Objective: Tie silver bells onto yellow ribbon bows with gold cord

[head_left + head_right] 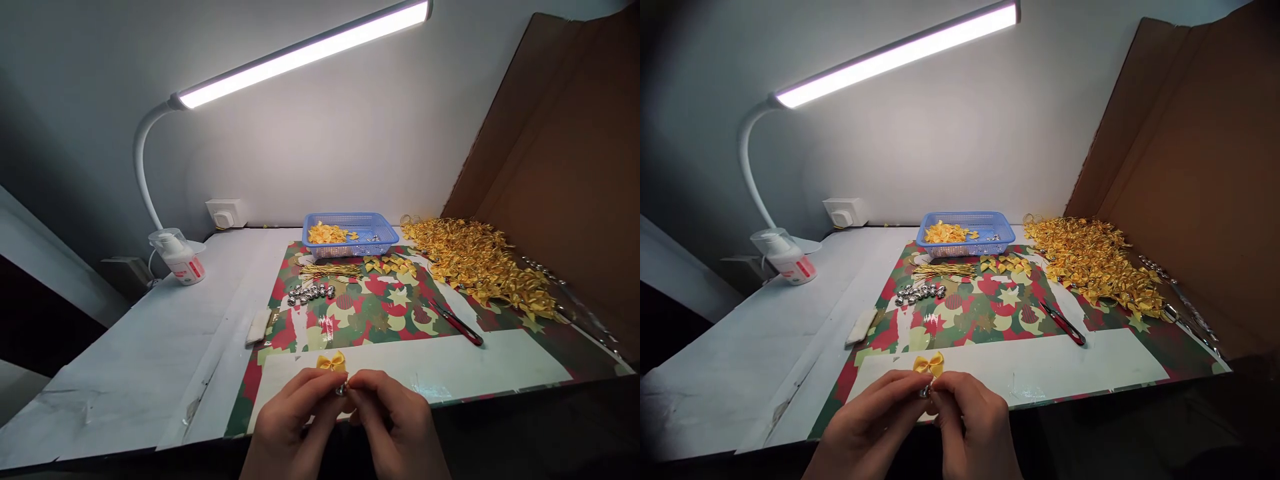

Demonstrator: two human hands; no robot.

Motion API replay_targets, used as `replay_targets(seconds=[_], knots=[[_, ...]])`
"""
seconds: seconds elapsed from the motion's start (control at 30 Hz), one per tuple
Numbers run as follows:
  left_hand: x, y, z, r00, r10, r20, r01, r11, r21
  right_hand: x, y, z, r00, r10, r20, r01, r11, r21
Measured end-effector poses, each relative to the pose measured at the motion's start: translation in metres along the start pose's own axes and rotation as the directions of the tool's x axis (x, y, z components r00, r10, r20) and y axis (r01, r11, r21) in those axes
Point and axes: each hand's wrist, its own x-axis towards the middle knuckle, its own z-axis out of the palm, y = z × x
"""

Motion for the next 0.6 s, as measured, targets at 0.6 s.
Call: replay_targets(seconds=[0.6], knots=[[-0.002,-0.01,0.004,0.995,0.061,-0.085,-0.038,0.968,0.247,0.007,-0.017,0.0,0.963,-0.064,-0.261,0.049,0.997,-0.062]])
